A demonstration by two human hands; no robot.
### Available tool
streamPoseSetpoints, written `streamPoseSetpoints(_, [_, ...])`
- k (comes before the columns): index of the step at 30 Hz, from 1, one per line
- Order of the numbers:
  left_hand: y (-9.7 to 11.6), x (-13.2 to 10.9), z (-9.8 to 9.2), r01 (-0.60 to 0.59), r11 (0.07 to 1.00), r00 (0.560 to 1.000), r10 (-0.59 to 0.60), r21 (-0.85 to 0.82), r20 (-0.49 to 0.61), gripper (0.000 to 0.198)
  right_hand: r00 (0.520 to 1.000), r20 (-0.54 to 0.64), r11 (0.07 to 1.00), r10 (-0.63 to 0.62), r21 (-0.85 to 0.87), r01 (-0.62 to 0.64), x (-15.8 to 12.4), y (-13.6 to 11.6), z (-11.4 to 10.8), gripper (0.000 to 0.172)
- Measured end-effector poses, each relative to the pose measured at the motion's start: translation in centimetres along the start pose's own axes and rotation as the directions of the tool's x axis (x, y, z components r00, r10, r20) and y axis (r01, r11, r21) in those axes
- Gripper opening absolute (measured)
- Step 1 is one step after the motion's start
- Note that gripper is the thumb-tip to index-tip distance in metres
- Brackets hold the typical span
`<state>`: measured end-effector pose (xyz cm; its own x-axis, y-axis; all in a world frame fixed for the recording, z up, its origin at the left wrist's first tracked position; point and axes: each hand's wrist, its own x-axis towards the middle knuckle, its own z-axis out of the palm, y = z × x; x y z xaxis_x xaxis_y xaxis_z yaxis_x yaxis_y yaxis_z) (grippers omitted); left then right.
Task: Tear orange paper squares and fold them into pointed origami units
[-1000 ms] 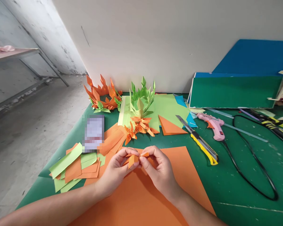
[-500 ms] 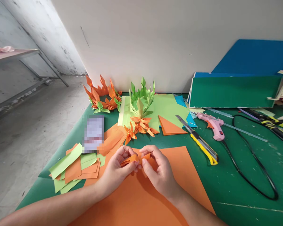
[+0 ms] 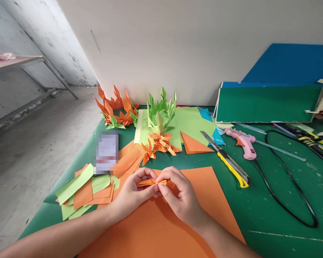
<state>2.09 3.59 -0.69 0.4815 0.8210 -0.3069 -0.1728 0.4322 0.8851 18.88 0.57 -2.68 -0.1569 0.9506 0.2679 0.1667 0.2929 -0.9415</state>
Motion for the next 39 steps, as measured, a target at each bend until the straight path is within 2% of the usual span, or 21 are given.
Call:
streamPoseSetpoints(10, [-0.5,0.2,-0.8,0.028,1.0,0.999,-0.027,-0.011,0.045,0.027,0.986,0.078,0.959,0.144,0.234,-0.159,0.1,-0.4,-0.4,0.016])
streamPoseSetpoints(16, [-0.2,0.1,-0.6,0.04,0.999,0.999,-0.04,0.031,0.026,0.027,0.994,0.017,0.98,0.112,0.166,-0.113,0.2,0.0,-0.6,0.025])
streamPoseSetpoints(18, [-0.2,0.1,-0.5,-0.003,0.997,1.0,0.002,0.081,0.008,0.025,0.988,-0.007,0.976,0.156,0.154,-0.153,0.2,0.0,-0.4,0.021])
streamPoseSetpoints(21, [-0.4,0.0,-0.5,-0.126,0.968,0.99,0.137,0.218,-0.036,0.019,0.977,-0.059,0.967,0.205,0.167,-0.192,0.1,0.1,0.1,0.006])
streamPoseSetpoints(25, [-0.7,0.0,-0.6,-0.201,0.916,0.961,0.253,0.347,-0.111,0.02,0.977,-0.103,0.971,0.187,0.173,-0.167,-0.1,0.3,0.5,0.007])
streamPoseSetpoints(30, [-0.7,0.2,-0.8,-0.201,0.924,0.961,0.25,0.325,-0.115,0.025,0.965,-0.204,0.971,0.162,0.209,-0.119,-0.2,0.2,0.8,0.018])
streamPoseSetpoints(33, [-0.7,0.3,-0.8,-0.182,0.945,0.976,0.207,0.27,-0.067,0.025,0.961,-0.197,0.961,0.193,0.236,-0.145,0.0,0.1,0.7,0.022])
streamPoseSetpoints(39, [-0.5,0.4,-0.7,-0.166,0.974,0.981,0.179,0.154,-0.071,0.029,0.958,-0.186,0.957,0.218,0.231,-0.173,0.3,0.2,0.4,0.013])
